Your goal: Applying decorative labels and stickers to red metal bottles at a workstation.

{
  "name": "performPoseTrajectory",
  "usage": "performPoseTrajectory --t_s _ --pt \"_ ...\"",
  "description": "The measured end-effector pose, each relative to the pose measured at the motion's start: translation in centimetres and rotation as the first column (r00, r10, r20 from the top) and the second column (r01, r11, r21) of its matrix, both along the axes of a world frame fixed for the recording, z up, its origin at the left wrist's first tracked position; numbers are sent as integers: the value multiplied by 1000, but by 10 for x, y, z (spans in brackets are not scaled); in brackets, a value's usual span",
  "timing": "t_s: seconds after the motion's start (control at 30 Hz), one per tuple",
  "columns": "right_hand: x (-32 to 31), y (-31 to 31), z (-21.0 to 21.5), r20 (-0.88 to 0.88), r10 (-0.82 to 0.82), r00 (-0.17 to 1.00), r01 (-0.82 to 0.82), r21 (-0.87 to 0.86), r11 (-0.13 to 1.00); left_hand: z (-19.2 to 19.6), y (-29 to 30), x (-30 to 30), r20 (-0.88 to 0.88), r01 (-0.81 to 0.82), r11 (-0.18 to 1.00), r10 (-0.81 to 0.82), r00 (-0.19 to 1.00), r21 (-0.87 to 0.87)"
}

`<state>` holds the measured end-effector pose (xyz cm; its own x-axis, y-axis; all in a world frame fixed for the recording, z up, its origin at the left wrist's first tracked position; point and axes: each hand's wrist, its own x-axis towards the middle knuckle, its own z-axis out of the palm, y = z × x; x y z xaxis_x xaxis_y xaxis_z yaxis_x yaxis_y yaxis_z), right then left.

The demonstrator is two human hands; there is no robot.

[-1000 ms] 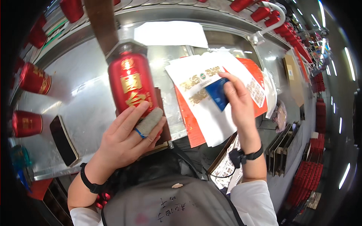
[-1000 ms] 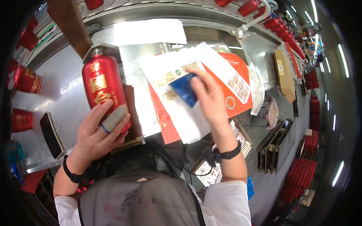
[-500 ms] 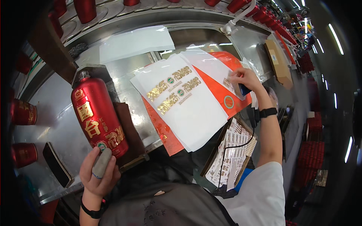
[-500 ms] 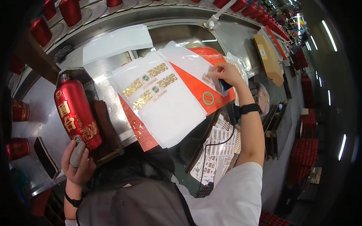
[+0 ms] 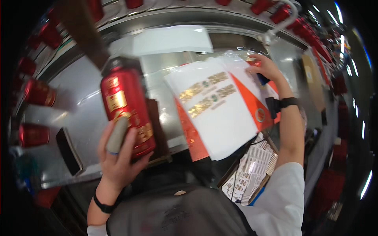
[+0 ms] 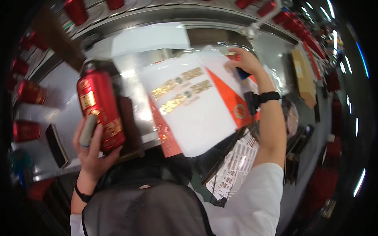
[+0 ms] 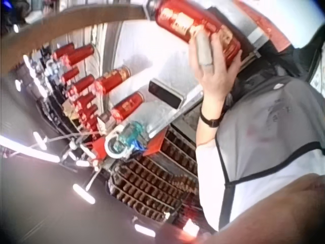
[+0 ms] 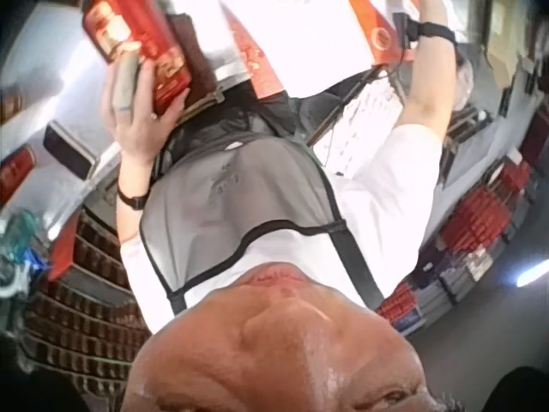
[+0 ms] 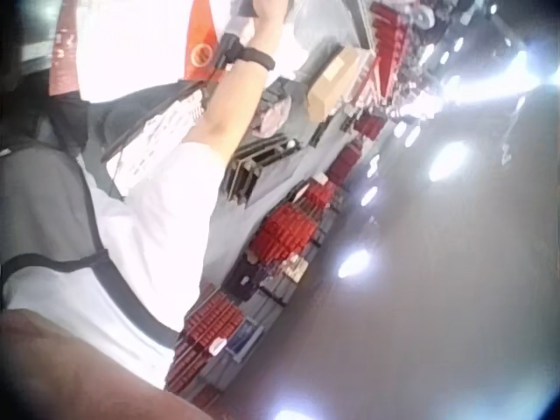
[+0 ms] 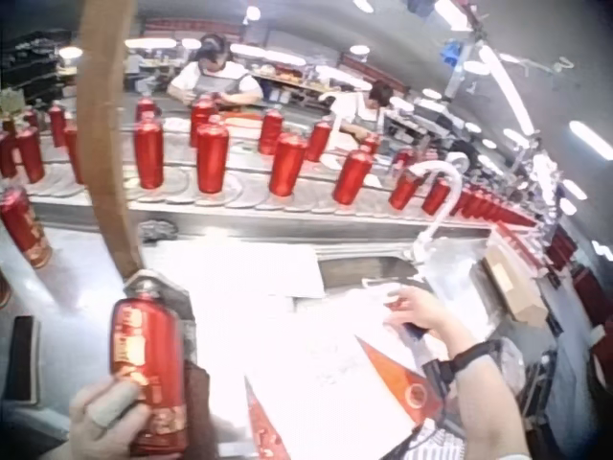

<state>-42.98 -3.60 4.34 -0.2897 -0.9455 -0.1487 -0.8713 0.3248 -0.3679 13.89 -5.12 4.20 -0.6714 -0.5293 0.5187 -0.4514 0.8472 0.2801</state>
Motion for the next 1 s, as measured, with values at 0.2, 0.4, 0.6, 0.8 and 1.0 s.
performPoseTrajectory --t_s 0.2,0.4,0.6,0.8,1.0 --pt "-66 81 32 -1 -469 883 462 -170 870 -12 0 19 21 -259 930 263 965 261" --pt "-168 314 -6 -280 -764 581 760 -149 633 -19 -14 20 -170 -81 889 175 970 451" --pt "-83 308 -53 516 -848 122 947 195 255 -8 -7 16 -144 -68 880 153 978 469" --pt "-74 312 -49 651 -759 19 969 174 174 -10 2 24 -177 -44 880 144 974 473" --pt "-66 313 -44 761 -647 -40 987 132 94 -17 8 39 -126 -102 903 168 978 417"
